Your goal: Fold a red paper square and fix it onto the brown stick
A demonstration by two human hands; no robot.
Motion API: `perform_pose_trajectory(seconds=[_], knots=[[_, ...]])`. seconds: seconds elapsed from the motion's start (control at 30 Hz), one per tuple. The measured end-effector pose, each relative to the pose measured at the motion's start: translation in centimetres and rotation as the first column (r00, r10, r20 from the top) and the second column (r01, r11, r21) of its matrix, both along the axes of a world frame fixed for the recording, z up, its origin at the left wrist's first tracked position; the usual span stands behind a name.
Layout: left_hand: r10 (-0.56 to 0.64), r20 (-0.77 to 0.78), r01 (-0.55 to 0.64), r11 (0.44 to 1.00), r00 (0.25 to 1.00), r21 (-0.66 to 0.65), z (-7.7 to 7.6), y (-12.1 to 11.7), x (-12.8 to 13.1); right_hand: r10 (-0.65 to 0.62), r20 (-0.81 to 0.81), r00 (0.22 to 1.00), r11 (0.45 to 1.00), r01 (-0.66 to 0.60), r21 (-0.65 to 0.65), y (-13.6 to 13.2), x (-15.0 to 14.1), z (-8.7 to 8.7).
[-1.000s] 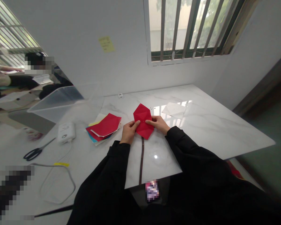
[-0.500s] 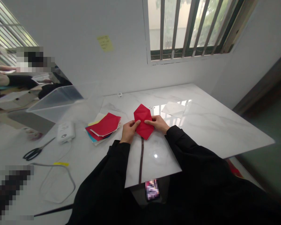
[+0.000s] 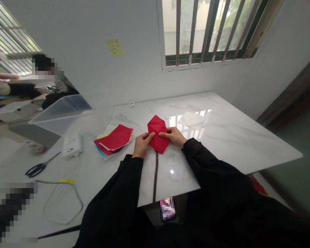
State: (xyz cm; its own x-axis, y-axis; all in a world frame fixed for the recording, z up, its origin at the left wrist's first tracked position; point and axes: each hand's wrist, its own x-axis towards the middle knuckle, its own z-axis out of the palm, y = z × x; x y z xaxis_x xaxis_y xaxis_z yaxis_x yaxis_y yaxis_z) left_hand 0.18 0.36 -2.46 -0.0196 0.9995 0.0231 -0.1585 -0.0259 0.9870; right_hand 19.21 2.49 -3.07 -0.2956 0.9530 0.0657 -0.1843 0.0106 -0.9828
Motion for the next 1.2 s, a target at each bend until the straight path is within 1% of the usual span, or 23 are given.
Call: perform_pose_trajectory(seconds=[0.23,0.37,0.7,0.97,1.2], knots=[[-0.007,-0.018,0.007,1.0,1.0,0.013,0.0,0.0,0.0,0.009,-0.013,1.0,0.999,-0.009,-0.038,0.2,-0.1,-0.4],[-0.018,-0.016,0.018,1.0,1.0,0.012,0.1,-0.1,0.1,0.002,0.004,1.0,0.999,-0.002,-0.033,0.3,0.0,-0.6],[-0.056,0.004,0.056,0.998,0.998,-0.006,0.5,-0.3,0.3,-0.015,0.03,0.999,0.999,0.016,-0.037,0.3,0.0,-0.3],[0.073,0.068,-0.073,0.997,0.995,0.008,1.5,-0.2,0.2,0.028,0.068,0.997,0.998,-0.025,-0.055,-0.1,-0.1,0.2],[0.098,0.108,-0.099,0.995,0.989,-0.002,1.7,-0.3,0.3,0.043,0.064,0.997,0.999,-0.04,-0.035,-0.3,-0.2,0.7]])
